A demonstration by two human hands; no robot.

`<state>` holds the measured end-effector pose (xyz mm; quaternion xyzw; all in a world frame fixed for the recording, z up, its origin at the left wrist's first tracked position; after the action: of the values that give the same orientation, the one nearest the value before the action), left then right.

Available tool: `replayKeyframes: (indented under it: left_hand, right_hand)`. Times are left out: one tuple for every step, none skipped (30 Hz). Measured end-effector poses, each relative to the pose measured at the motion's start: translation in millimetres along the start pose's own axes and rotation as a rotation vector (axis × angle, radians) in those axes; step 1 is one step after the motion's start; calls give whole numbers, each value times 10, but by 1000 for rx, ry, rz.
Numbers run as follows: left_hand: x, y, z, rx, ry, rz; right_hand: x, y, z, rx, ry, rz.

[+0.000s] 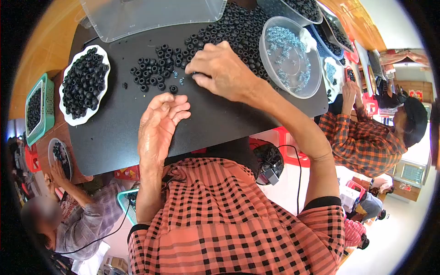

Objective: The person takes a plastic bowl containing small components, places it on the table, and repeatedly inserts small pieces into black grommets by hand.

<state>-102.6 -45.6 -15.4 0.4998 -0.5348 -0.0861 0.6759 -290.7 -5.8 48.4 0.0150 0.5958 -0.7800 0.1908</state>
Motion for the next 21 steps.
replayKeyframes:
  left_hand:
    - [0,0,2,-2,0,2]
    - [-4,-4,0,-2,-1,0]
    - [-5,-8,1,-2,-1,0]
    - [-3,-12,5,-3,2,4]
    - [-5,-14,5,-7,3,3]
    - [-8,-17,-2,-9,3,2]
    - [-11,-23,-7,-8,2,5]
    - [-15,-29,-5,-12,5,8]
    - [-18,-32,-6,-17,8,11]
    - [-21,-21,-16,-14,8,11]
    - [-10,3,-30,-2,38,50]
    - [9,26,-49,13,68,90]
    - [30,44,-72,19,68,92]
    - [86,44,-93,123,105,342]
    - [152,57,-115,227,140,593]
    - [234,112,-117,251,224,815]
    - [262,111,-100,250,228,820]
    - [295,104,-87,262,247,970]
    - [323,109,-73,275,266,1119]
    - [353,185,-37,247,355,1277]
    - [374,224,5,250,356,1282]
  right_hand:
    - [-4,26,-14,3,1,-1]
    - [-13,70,-21,0,-18,-47]
    - [-21,117,-21,-1,-37,-92]
    - [-23,152,-12,43,-38,-107]
    - [-9,165,5,47,-41,-107]
    - [6,172,24,60,-57,-91]
    - [6,172,29,71,-71,-75]
    - [0,165,20,72,-70,-74]
    - [-3,133,18,95,-53,-21]
    - [-6,112,16,117,-38,34]
    - [-30,113,9,115,-40,37]
    - [-59,106,-8,154,3,98]
    - [-87,103,-30,196,47,158]
    - [-109,100,-57,203,49,113]
    - [-126,120,-88,207,47,117]
    - [-123,143,-112,207,54,90]
    - [-122,151,-131,207,63,64]
    - [-136,149,-142,192,46,30]
    - [-159,144,-144,194,46,34]
    - [-184,135,-141,186,41,69]
    - [-202,132,-135,179,33,103]
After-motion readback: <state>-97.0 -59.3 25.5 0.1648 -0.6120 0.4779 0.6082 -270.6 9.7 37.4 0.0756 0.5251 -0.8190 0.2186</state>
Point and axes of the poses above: each hand's wrist, its own z-axis towards the middle knuckle, its own y-axis out of the palm, x = y × z, the point moved 3 cm from there along z, towards the middle knuckle, and after that the axes turned 4 degrees about -x, right-handed, at the moved point
